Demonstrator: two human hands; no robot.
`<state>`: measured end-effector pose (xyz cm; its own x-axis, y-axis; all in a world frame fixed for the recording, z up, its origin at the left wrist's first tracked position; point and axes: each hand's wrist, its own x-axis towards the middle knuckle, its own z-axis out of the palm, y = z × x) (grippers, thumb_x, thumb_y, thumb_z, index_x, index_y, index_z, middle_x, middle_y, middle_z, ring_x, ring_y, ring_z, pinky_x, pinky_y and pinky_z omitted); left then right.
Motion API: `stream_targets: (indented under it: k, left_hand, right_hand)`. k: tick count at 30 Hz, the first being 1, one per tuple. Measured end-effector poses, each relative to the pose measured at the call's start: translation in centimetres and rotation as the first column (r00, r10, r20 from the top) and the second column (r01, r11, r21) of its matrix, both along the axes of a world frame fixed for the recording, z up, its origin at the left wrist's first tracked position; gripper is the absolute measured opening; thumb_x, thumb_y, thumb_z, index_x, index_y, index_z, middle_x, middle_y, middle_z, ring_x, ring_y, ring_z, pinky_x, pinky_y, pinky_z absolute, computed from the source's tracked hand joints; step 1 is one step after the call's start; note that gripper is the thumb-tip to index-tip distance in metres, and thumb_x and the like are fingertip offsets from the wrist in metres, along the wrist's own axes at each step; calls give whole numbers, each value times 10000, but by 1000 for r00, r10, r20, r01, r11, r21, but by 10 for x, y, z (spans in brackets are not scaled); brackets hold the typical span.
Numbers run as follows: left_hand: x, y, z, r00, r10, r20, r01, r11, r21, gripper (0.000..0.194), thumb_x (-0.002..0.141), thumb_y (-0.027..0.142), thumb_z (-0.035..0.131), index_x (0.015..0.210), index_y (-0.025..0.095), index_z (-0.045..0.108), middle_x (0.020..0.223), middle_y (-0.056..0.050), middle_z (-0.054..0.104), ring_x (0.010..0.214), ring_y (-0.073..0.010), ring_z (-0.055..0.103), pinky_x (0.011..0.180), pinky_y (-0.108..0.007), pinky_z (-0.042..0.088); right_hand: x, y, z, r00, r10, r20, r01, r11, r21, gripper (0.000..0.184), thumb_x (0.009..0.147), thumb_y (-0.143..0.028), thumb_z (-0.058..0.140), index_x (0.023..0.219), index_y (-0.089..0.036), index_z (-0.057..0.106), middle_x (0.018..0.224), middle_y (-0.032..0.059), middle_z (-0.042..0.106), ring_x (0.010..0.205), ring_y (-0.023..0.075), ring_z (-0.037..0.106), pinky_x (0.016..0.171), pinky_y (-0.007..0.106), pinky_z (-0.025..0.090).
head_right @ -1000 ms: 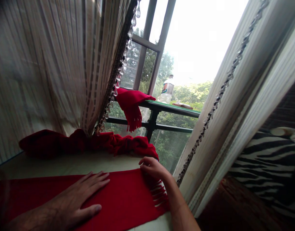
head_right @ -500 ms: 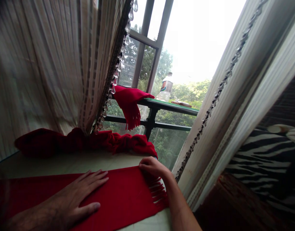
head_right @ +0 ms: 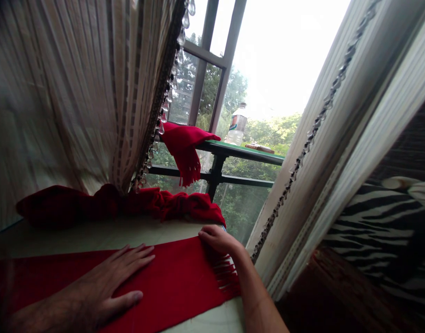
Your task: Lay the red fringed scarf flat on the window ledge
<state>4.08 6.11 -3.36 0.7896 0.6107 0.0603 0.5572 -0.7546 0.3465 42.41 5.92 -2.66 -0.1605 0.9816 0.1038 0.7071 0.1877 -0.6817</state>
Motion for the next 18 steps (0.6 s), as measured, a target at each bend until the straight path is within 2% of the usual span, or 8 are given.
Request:
stream_targets:
  k: [2,5,7,10,14,18]
  left_hand:
    - [0,-1,1,1000,7,11,-7,1000,-7,751,994,743,543,1632,360,446,1730,-38,347,1608,-394,291,1296,-657,264]
    - [2,-6,8,999,28,-25,-29,999,-33,761,989,756,534,1630,356,450,1727,-39,355,1606,-398,298,1292,-656,276]
    - [3,-9,13,999,34,-37,-36,999,-40,765,984,759,536,1628,353,456,1725,-39,362,1605,-400,299,1293,-654,273]
    - [4,-11,16,999,43,-31,-45,998,-39,766,984,765,529,1628,355,456,1726,-32,359,1608,-396,295,1293,-653,274]
    - [3,-7,12,998,28,-50,-30,999,-36,772,988,748,535,1638,343,439,1735,-39,332,1611,-404,282,1291,-668,269]
    - [0,2,-1,1000,8,9,-8,1000,0,742,979,739,575,1619,378,467,1721,-29,365,1599,-397,313,1296,-637,299]
  right_hand:
    - [-1,-2,3,1000,5,-5,-5,1000,-25,445,939,-633,573,858,-208,676,780,-31,560,722,136,464,657,285,401]
    - [-5,-6,8,1000,11,4,-10,995,-100,423,878,-618,679,990,-212,721,783,-38,594,717,134,496,632,271,395]
    - [-9,-8,11,999,2,32,3,989,-145,392,810,-589,768,892,-209,717,714,-57,562,674,125,472,587,266,352]
    - [-15,-10,14,998,-14,63,23,988,-152,389,773,-544,807,712,-212,615,654,-78,485,652,113,418,567,270,296]
    - [-21,-11,19,999,-22,44,26,995,-92,365,814,-504,768,718,-216,565,712,-76,461,708,117,404,599,271,305]
    - [-22,-14,24,1000,-10,11,11,993,-118,252,785,-415,793,891,-207,699,801,-43,595,765,143,512,630,269,381]
